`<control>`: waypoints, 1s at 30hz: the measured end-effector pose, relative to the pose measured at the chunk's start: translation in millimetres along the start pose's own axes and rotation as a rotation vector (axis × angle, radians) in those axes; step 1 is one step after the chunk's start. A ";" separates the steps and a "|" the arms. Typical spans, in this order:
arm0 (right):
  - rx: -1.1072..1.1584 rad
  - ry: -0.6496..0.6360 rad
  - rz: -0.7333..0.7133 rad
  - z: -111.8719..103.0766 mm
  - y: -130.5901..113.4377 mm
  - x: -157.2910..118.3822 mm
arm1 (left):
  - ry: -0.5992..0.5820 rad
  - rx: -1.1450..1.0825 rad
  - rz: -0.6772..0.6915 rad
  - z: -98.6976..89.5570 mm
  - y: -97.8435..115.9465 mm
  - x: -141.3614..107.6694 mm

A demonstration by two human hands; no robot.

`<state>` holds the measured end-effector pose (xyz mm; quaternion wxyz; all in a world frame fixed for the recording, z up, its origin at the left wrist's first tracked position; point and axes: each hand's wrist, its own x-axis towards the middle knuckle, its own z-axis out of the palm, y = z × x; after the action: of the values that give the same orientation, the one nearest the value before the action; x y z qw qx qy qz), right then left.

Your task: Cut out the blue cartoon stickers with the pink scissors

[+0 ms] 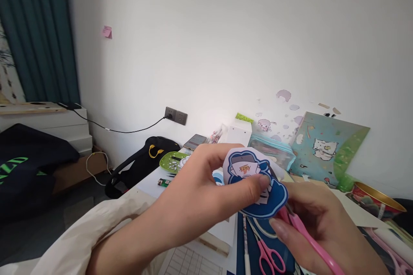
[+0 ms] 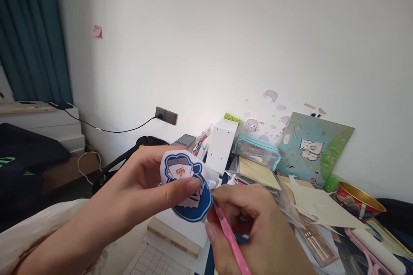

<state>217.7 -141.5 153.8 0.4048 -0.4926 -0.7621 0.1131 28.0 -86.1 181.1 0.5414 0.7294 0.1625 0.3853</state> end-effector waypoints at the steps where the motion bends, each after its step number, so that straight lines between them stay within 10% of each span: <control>1: -0.008 -0.020 -0.015 -0.8 1.6 0.3 | -0.005 0.000 0.001 -0.1 0.2 0.5; 30: -0.019 0.010 0.075 4.4 -7.3 -0.3 | -0.046 0.076 0.016 -4.5 -4.0 -0.3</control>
<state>209.7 -144.4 154.9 0.3995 -0.5252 -0.7420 0.1185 25.2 -81.9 177.9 0.5139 0.7593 0.1587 0.3664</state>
